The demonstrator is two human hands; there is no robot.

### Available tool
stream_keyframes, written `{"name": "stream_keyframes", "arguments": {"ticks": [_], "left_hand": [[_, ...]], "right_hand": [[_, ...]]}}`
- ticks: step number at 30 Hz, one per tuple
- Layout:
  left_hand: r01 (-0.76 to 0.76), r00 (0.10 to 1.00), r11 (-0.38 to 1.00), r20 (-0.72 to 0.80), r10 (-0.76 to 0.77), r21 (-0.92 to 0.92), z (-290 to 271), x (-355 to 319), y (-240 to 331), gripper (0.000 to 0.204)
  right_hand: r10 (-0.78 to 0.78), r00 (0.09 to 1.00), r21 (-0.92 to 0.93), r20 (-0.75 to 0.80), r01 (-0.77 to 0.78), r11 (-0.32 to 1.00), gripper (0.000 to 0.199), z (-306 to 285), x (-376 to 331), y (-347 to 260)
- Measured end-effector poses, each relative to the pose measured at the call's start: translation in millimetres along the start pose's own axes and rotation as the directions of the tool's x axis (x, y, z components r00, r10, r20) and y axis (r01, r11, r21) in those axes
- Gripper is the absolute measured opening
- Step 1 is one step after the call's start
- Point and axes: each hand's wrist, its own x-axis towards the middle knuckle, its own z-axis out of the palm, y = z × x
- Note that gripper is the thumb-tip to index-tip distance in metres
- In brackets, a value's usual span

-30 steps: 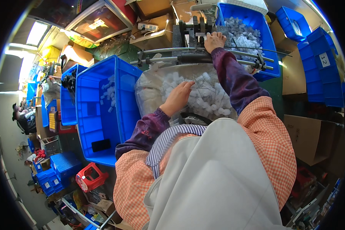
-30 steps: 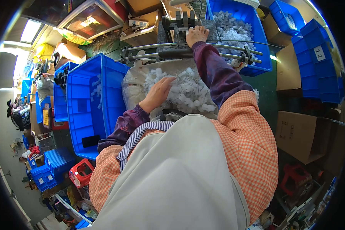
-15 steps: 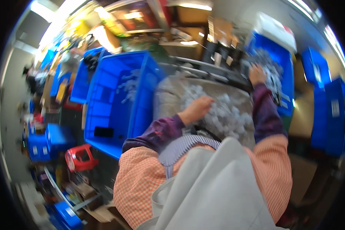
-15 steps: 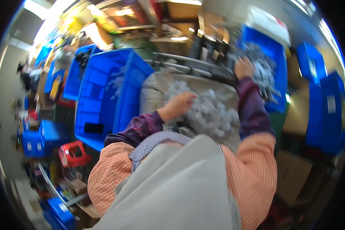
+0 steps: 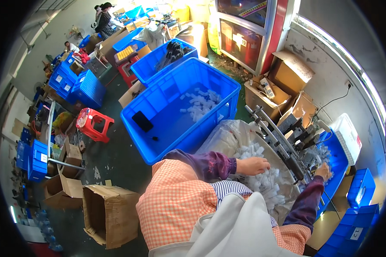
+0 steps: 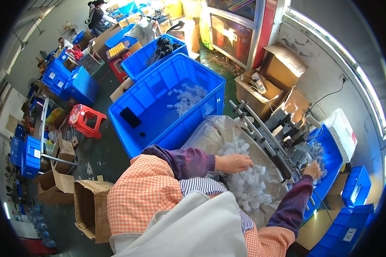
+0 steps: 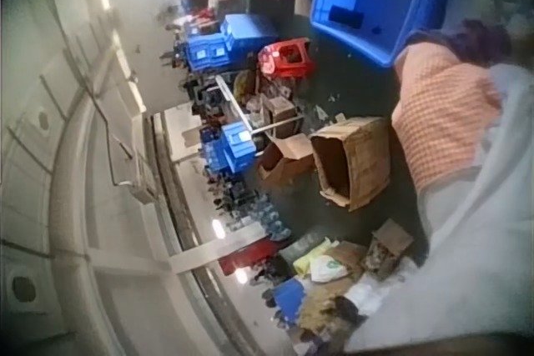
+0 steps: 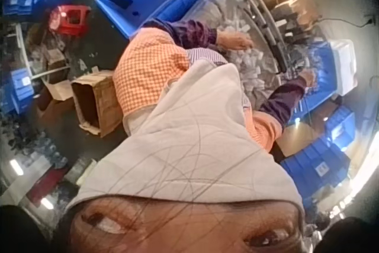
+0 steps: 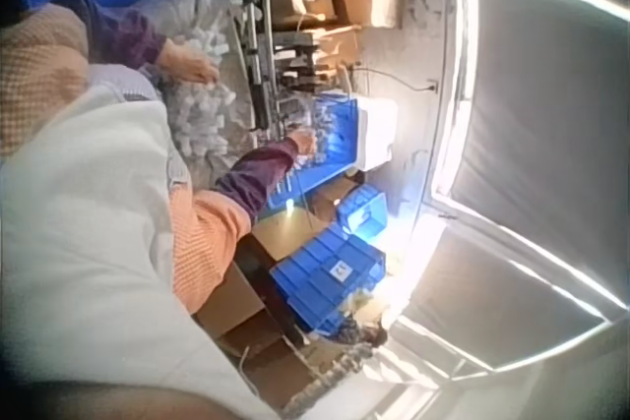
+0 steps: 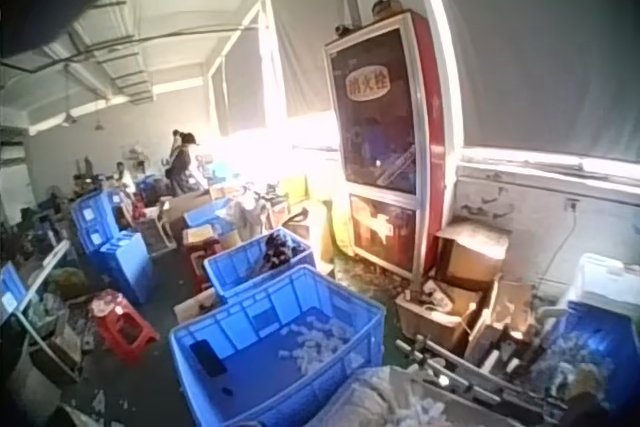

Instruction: The person sorts small white cylindrical components from a large sack into a blue plastic bin. They pick up handfuls of the items, briefly inspect or separate them, and place them into the bin. The process is repetitive and involves handling the components one by one or in small groups.

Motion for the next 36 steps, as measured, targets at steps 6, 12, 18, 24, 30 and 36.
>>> {"name": "stream_keyframes", "arguments": {"ticks": [6, 12, 18, 24, 30, 36], "left_hand": [[-0.091, 0.996, 0.995, 0.010, 0.091, -0.035, -1.7, 2.8, 6.9, 0.019], [-0.104, 0.994, 0.990, 0.017, 0.106, -0.091, -7.9, 8.0, 25.3, 0.018], [-0.128, 0.992, 0.986, -0.011, 0.127, -0.109, -2.0, 16.3, 30.6, 0.019], [-0.061, 0.998, 0.989, -0.028, 0.058, -0.138, 5.7, 14.2, 28.0, 0.021], [-0.133, 0.981, 0.987, -0.151, 0.118, -0.094, -25.1, 4.6, 30.4, 0.029], [0.029, 0.995, 0.998, 0.097, -0.034, 0.054, -23.6, 10.4, 30.6, 0.042]], "right_hand": [[0.324, 0.923, 0.017, 0.209, -0.335, 0.942, 0.027, -2.0, -11.4, 62.4], [0.150, 0.989, 0.191, -0.004, -0.146, 0.971, 0.034, -32.5, -68.1, 45.6], [-0.249, 0.966, 0.918, -0.068, 0.158, 0.365, 0.039, -82.7, -152.5, -24.2], [-0.679, 0.732, 0.940, 0.060, 0.187, 0.284, 0.050, -121.2, -225.2, -99.2], [-0.638, 0.755, 0.839, -0.151, 0.439, 0.321, 0.049, -89.9, -234.0, -120.5], [-0.757, 0.597, 0.791, -0.266, 0.584, 0.182, 0.045, -82.3, -241.9, -133.9]]}}
